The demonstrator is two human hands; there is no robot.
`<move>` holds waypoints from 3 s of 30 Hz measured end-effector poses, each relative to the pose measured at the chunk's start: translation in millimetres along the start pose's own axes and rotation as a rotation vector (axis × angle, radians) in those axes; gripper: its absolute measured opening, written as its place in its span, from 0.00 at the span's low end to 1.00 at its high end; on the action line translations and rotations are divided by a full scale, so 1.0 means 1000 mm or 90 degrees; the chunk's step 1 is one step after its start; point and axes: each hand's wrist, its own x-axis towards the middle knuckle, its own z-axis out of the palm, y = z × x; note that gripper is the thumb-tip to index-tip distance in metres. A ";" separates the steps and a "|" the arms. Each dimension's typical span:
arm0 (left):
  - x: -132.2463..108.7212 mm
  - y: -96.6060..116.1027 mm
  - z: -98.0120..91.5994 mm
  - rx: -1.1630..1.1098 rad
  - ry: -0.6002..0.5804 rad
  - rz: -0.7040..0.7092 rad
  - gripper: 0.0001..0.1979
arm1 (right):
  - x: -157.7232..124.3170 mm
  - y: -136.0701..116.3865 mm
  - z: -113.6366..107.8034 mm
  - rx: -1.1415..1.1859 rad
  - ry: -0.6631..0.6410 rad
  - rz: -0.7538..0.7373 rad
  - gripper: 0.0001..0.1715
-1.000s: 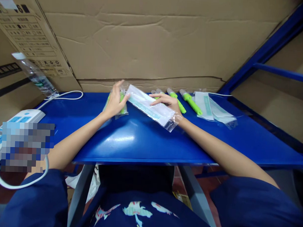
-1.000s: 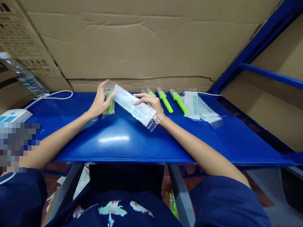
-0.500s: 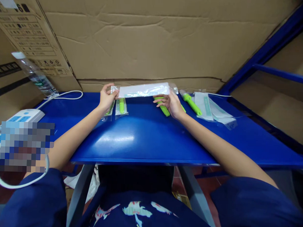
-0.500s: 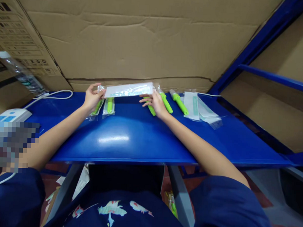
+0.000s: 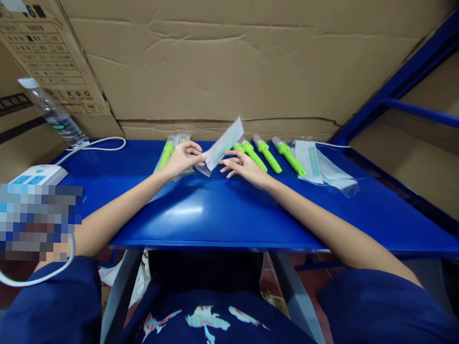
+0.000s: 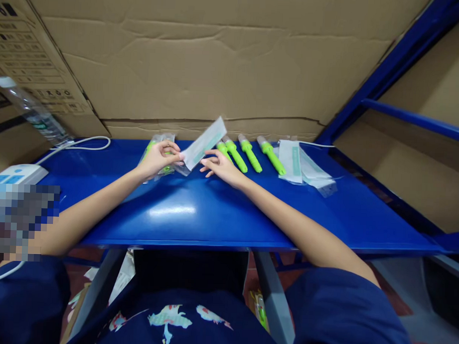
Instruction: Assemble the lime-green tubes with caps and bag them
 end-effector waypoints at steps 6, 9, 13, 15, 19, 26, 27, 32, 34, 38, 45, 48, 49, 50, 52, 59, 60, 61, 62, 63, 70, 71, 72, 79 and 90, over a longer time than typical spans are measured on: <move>-0.009 0.003 0.005 0.024 -0.151 -0.080 0.26 | 0.004 0.004 -0.005 -0.028 0.045 -0.053 0.33; -0.012 0.005 0.009 0.000 -0.210 -0.107 0.26 | 0.001 -0.001 -0.004 -0.075 0.020 -0.105 0.32; -0.011 0.006 0.011 -0.071 -0.125 -0.151 0.15 | -0.001 -0.007 -0.002 -0.142 -0.040 -0.147 0.27; -0.008 0.005 0.008 -0.083 -0.054 -0.150 0.14 | 0.001 -0.006 -0.006 -0.198 -0.014 -0.155 0.25; 0.003 0.003 -0.001 -0.128 0.107 -0.076 0.16 | 0.010 0.003 -0.029 -0.485 0.158 -0.238 0.17; 0.013 0.003 -0.013 -0.204 0.256 -0.014 0.14 | 0.014 0.014 -0.053 -0.788 0.153 -0.152 0.15; 0.013 0.004 -0.015 -0.208 0.266 -0.013 0.14 | 0.014 0.011 -0.050 -0.785 0.145 -0.153 0.14; 0.015 0.004 -0.020 -0.200 0.296 -0.010 0.15 | 0.007 -0.005 -0.034 -0.735 0.101 -0.162 0.22; 0.015 0.004 -0.020 -0.195 0.295 -0.009 0.15 | 0.007 -0.006 -0.034 -0.766 0.115 -0.207 0.19; 0.015 0.003 -0.019 -0.186 0.289 -0.017 0.15 | 0.010 0.005 -0.046 -0.871 0.071 -0.289 0.30; 0.016 0.003 -0.020 -0.205 0.301 -0.033 0.15 | 0.012 0.005 -0.050 -0.910 -0.060 -0.269 0.25; 0.019 0.001 -0.024 -0.216 0.310 -0.031 0.14 | 0.009 0.000 -0.044 -0.929 -0.094 -0.281 0.22; 0.020 0.001 -0.025 -0.223 0.315 -0.030 0.14 | 0.009 -0.001 -0.042 -0.927 -0.104 -0.288 0.22; 0.021 0.000 -0.027 -0.230 0.321 -0.028 0.14 | 0.008 -0.001 -0.040 -0.920 -0.114 -0.299 0.22; 0.023 0.000 -0.029 -0.246 0.342 -0.028 0.14 | 0.008 -0.001 -0.038 -0.887 -0.126 -0.328 0.22; 0.026 0.001 -0.036 -0.271 0.391 -0.021 0.12 | 0.004 -0.009 -0.035 -0.797 0.016 -0.358 0.24; 0.026 0.001 -0.037 -0.274 0.389 -0.020 0.12 | 0.003 -0.011 -0.035 -0.804 0.042 -0.345 0.24; 0.026 0.000 -0.037 -0.276 0.386 -0.018 0.12 | 0.002 -0.012 -0.036 -0.813 0.061 -0.329 0.24; 0.026 0.000 -0.037 -0.278 0.384 -0.016 0.12 | 0.001 -0.014 -0.037 -0.822 0.074 -0.313 0.24; 0.026 -0.001 -0.038 -0.277 0.383 -0.014 0.12 | 0.001 -0.014 -0.037 -0.831 0.082 -0.298 0.24; 0.026 -0.004 -0.035 -0.276 0.341 0.000 0.16 | 0.002 -0.011 -0.038 -0.858 0.083 -0.271 0.27; 0.025 -0.004 -0.033 -0.280 0.327 0.000 0.16 | 0.001 -0.011 -0.036 -0.856 0.080 -0.275 0.28; 0.025 -0.004 -0.031 -0.283 0.314 -0.002 0.16 | 0.000 -0.011 -0.034 -0.851 0.077 -0.280 0.28; 0.013 -0.004 -0.013 -0.277 0.187 -0.028 0.13 | -0.009 -0.013 -0.013 -0.797 0.094 -0.302 0.29; 0.005 0.003 0.000 -0.255 0.185 -0.034 0.11 | -0.008 -0.011 -0.007 -0.707 0.109 -0.269 0.32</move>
